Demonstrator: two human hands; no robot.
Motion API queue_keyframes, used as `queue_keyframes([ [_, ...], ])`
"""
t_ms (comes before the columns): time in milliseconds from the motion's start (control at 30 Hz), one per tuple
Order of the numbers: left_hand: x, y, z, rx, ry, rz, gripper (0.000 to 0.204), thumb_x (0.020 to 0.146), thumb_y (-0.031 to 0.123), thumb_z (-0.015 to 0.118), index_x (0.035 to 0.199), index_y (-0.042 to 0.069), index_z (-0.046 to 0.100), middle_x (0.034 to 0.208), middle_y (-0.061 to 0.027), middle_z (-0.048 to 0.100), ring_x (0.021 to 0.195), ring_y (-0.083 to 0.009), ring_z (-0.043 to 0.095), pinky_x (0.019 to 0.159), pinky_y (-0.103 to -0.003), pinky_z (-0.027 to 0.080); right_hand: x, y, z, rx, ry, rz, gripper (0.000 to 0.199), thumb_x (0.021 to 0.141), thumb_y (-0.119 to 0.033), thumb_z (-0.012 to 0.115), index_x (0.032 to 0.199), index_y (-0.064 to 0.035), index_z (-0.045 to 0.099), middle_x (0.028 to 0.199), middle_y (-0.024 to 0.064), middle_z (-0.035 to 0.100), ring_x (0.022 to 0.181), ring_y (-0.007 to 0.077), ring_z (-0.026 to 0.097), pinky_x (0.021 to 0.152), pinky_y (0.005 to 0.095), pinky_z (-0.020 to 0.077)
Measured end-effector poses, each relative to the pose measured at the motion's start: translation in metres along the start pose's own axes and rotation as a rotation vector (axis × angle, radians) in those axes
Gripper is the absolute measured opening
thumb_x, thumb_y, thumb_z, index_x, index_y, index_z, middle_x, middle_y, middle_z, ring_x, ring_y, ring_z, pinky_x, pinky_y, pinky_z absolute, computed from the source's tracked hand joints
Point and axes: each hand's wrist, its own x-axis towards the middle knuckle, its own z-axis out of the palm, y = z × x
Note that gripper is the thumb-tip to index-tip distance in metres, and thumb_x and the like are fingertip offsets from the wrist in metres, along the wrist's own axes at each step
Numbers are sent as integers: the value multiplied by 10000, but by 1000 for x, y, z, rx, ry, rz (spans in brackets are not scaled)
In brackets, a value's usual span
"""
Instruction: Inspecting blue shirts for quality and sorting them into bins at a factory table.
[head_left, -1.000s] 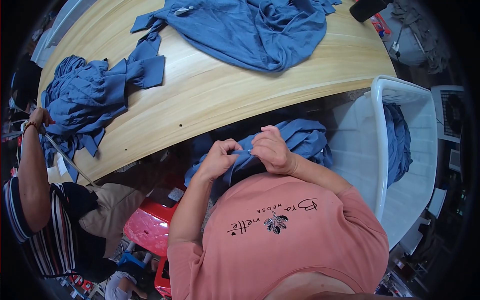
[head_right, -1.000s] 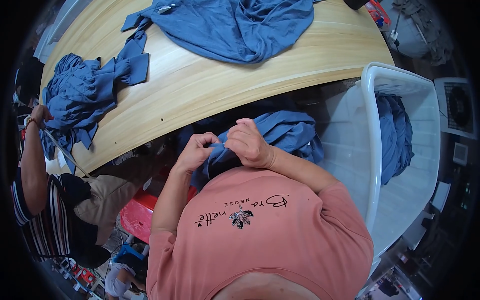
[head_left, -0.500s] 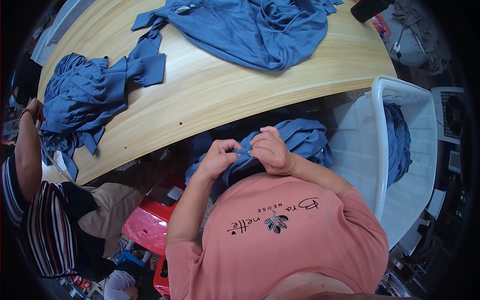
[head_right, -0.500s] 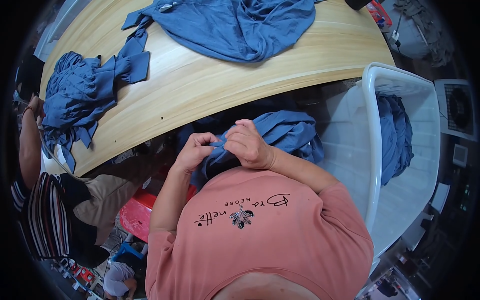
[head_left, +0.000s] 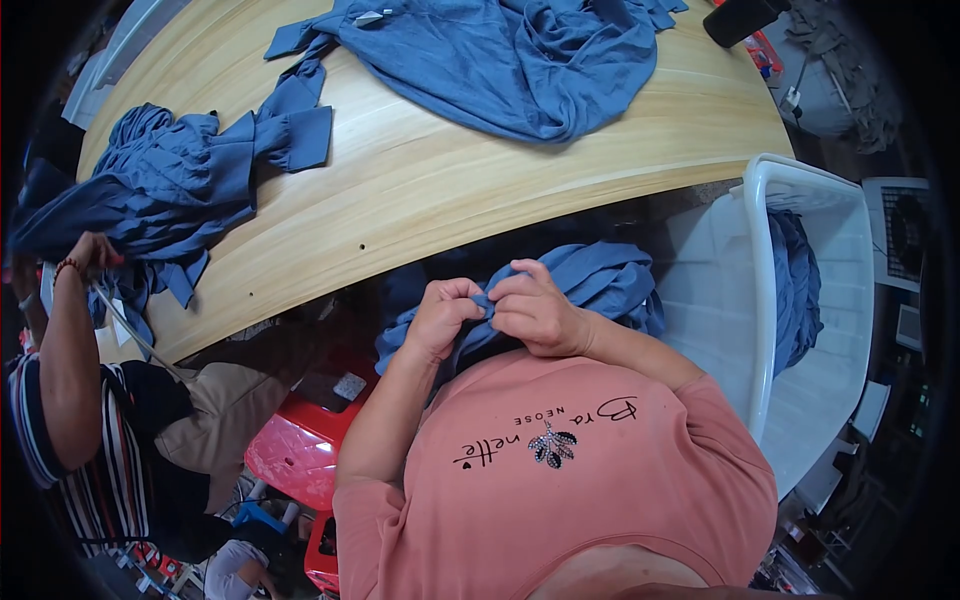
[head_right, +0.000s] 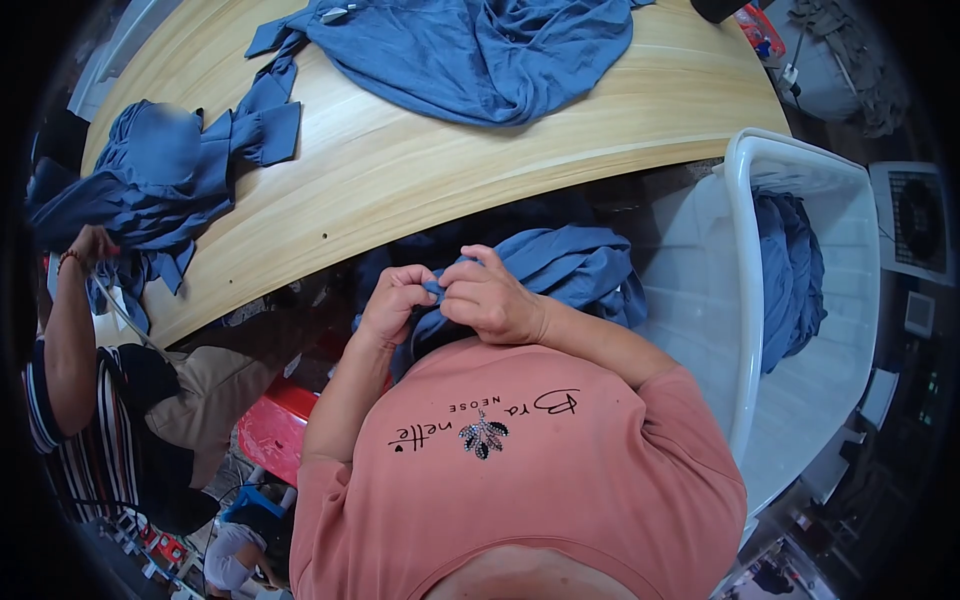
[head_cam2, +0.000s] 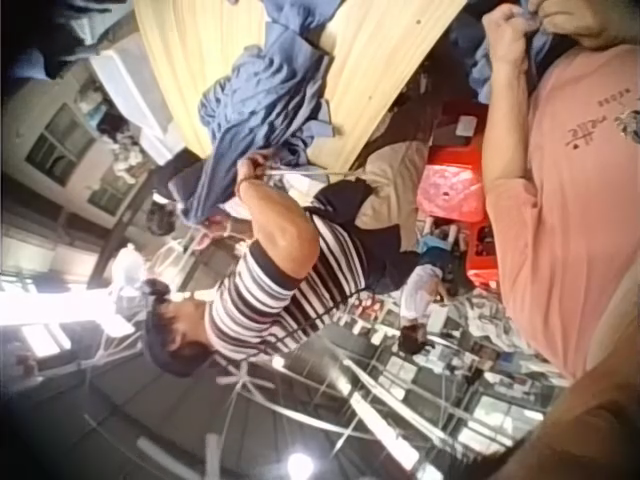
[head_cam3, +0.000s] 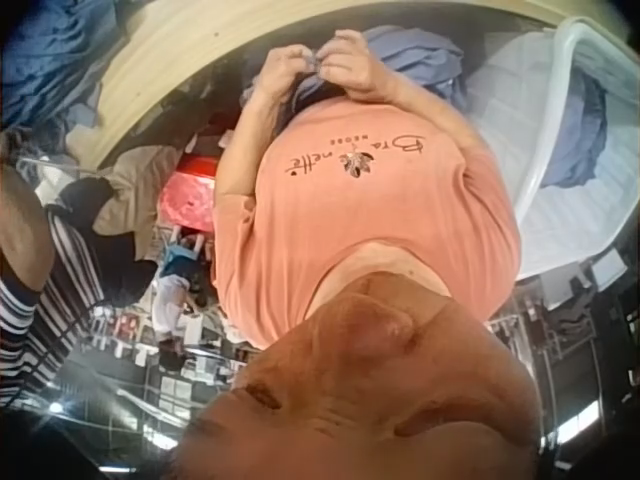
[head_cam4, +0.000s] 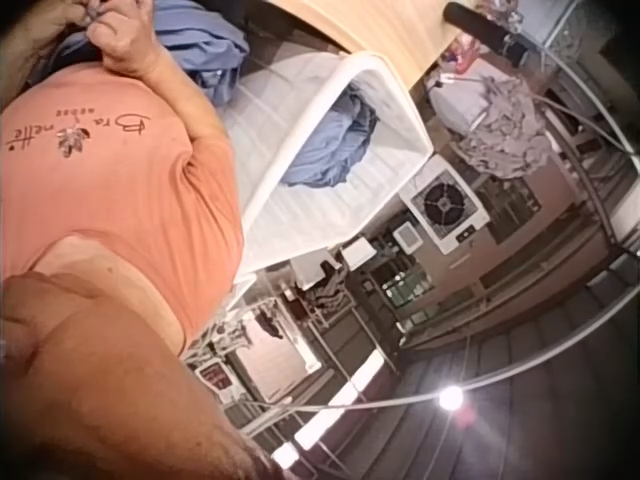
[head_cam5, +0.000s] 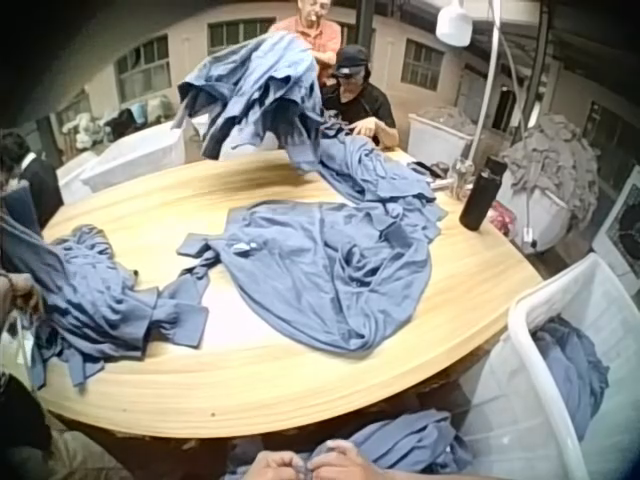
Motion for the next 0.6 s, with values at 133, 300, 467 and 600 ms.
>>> queue_keyframes([
  [133,-4,-1,1,-9,5,35,102,733,-30,610,815,-2,663,771,-13,651,675,-58,569,640,-194,446,1,0,5,-33,65,59,101,718,-61,605,818,-80,605,824,42,573,969,231,581,963,511,365],
  [300,-8,0,4,177,39,114,74,759,-22,612,804,-17,671,734,8,632,645,-36,525,580,-196,410,3,-2,5,-53,141,39,119,708,-56,611,826,-64,609,838,52,585,959,236,588,955,508,373],
  [467,-10,-4,8,165,89,153,64,780,-18,615,795,-17,677,692,30,605,610,-18,476,529,-192,354,4,0,6,-93,102,45,131,702,-50,606,832,-59,613,831,56,583,944,234,590,951,504,376],
  [600,-12,-9,10,101,161,172,53,808,-15,625,809,-11,677,686,37,594,594,-6,452,506,-189,323,5,2,9,-87,65,61,134,703,-47,604,837,-55,613,820,58,577,929,233,588,948,500,377],
])
